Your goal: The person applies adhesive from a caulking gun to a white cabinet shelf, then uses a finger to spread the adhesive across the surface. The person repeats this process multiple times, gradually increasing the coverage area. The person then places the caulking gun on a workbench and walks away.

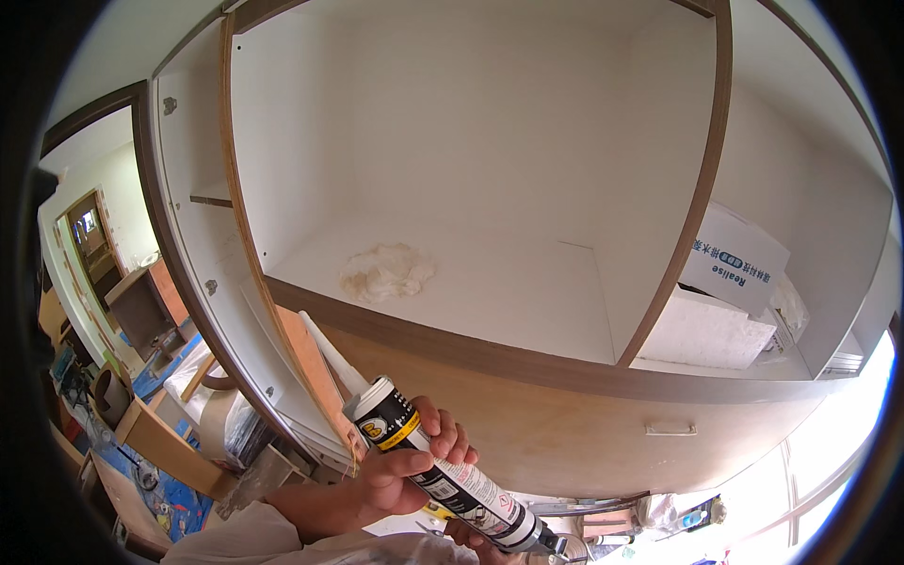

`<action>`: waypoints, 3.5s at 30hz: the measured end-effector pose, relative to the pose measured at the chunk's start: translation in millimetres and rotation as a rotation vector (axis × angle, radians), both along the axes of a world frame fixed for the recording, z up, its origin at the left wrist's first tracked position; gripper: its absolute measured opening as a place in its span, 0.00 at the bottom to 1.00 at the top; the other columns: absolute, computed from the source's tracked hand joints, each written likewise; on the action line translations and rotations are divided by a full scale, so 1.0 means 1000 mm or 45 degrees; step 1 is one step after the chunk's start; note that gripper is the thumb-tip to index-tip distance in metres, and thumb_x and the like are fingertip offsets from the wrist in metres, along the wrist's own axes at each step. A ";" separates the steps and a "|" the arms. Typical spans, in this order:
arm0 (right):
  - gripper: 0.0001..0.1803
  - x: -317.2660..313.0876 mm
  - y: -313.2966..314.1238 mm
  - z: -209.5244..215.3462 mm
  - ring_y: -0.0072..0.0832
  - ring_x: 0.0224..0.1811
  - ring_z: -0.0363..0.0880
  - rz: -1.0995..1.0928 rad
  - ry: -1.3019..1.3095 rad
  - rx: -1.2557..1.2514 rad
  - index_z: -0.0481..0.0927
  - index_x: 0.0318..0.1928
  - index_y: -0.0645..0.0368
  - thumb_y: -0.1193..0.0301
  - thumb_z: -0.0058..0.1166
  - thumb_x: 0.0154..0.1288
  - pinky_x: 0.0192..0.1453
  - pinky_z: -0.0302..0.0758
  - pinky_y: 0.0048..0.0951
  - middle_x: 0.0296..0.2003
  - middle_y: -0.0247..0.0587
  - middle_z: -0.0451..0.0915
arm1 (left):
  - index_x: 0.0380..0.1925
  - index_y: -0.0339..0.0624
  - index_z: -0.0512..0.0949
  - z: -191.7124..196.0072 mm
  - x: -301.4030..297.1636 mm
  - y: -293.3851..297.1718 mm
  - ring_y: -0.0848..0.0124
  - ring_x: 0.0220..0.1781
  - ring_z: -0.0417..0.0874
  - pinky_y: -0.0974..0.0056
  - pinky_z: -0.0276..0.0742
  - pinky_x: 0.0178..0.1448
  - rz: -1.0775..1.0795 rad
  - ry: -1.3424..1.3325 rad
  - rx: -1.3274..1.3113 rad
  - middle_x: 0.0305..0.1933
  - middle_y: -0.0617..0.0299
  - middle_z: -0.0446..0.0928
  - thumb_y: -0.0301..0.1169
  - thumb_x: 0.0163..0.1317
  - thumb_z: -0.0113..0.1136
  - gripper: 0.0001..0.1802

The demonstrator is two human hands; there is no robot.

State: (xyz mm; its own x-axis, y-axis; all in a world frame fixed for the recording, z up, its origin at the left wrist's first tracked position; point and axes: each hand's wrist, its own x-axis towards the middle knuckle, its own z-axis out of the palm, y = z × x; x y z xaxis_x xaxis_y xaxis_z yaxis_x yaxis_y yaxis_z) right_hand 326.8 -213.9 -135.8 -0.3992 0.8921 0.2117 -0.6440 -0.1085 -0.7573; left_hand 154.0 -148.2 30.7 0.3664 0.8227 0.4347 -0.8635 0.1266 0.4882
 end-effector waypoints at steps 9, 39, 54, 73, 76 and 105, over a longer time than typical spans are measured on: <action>0.21 -0.001 -0.001 -0.007 0.38 0.50 0.75 -0.038 0.050 -0.032 0.73 0.49 0.61 0.59 0.65 0.70 0.60 0.70 0.43 0.46 0.46 0.77 | 0.47 0.51 0.74 -0.005 -0.001 0.004 0.69 0.51 0.76 0.52 0.68 0.69 0.017 0.017 0.010 0.41 0.66 0.74 0.23 0.61 0.68 0.17; 0.21 0.011 0.044 -0.039 0.26 0.53 0.83 -0.134 -0.931 -0.319 0.82 0.56 0.65 0.67 0.70 0.69 0.62 0.77 0.28 0.47 0.43 0.86 | 0.46 0.40 0.76 -0.053 -0.014 0.043 0.69 0.46 0.86 0.61 0.84 0.54 0.722 0.378 -0.080 0.41 0.60 0.81 0.15 0.58 0.71 0.18; 0.21 -0.051 0.075 0.179 0.23 0.40 0.85 -0.700 -0.670 0.788 0.85 0.55 0.63 0.82 0.70 0.60 0.43 0.81 0.25 0.44 0.42 0.84 | 0.47 0.36 0.79 -0.110 -0.005 0.030 0.77 0.41 0.84 0.66 0.80 0.47 0.841 1.006 0.121 0.41 0.65 0.82 0.25 0.62 0.70 0.15; 0.11 -0.084 0.100 0.160 0.24 0.42 0.87 -0.731 -0.800 0.657 0.87 0.45 0.64 0.84 0.68 0.62 0.49 0.84 0.25 0.40 0.40 0.86 | 0.47 0.36 0.79 -0.117 -0.046 0.031 0.72 0.43 0.87 0.63 0.83 0.49 0.831 1.353 0.038 0.41 0.59 0.86 0.27 0.55 0.76 0.21; 0.10 -0.095 0.111 0.158 0.23 0.41 0.88 -0.816 -0.868 0.690 0.88 0.44 0.62 0.82 0.68 0.62 0.46 0.84 0.25 0.38 0.39 0.86 | 0.46 0.36 0.79 -0.117 -0.056 0.035 0.71 0.43 0.87 0.61 0.83 0.50 0.821 1.412 0.003 0.40 0.58 0.86 0.28 0.55 0.75 0.20; 0.14 0.097 0.536 0.233 0.32 0.26 0.83 -1.217 -2.172 -0.104 0.86 0.34 0.67 0.70 0.55 0.75 0.33 0.83 0.36 0.27 0.46 0.84 | 0.63 0.35 0.77 -0.553 -0.355 -0.149 0.67 0.38 0.83 0.55 0.81 0.41 0.777 2.182 -0.484 0.50 0.53 0.81 0.29 0.67 0.68 0.25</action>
State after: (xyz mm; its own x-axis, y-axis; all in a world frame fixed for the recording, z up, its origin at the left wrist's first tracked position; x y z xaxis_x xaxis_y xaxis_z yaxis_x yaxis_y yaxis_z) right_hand 424.1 321.7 96.9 0.4329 0.8898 0.1444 0.7766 -0.2868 -0.5609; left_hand -201.1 -297.4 -522.7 -0.1956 0.9454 -0.2607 0.5175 0.3254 0.7914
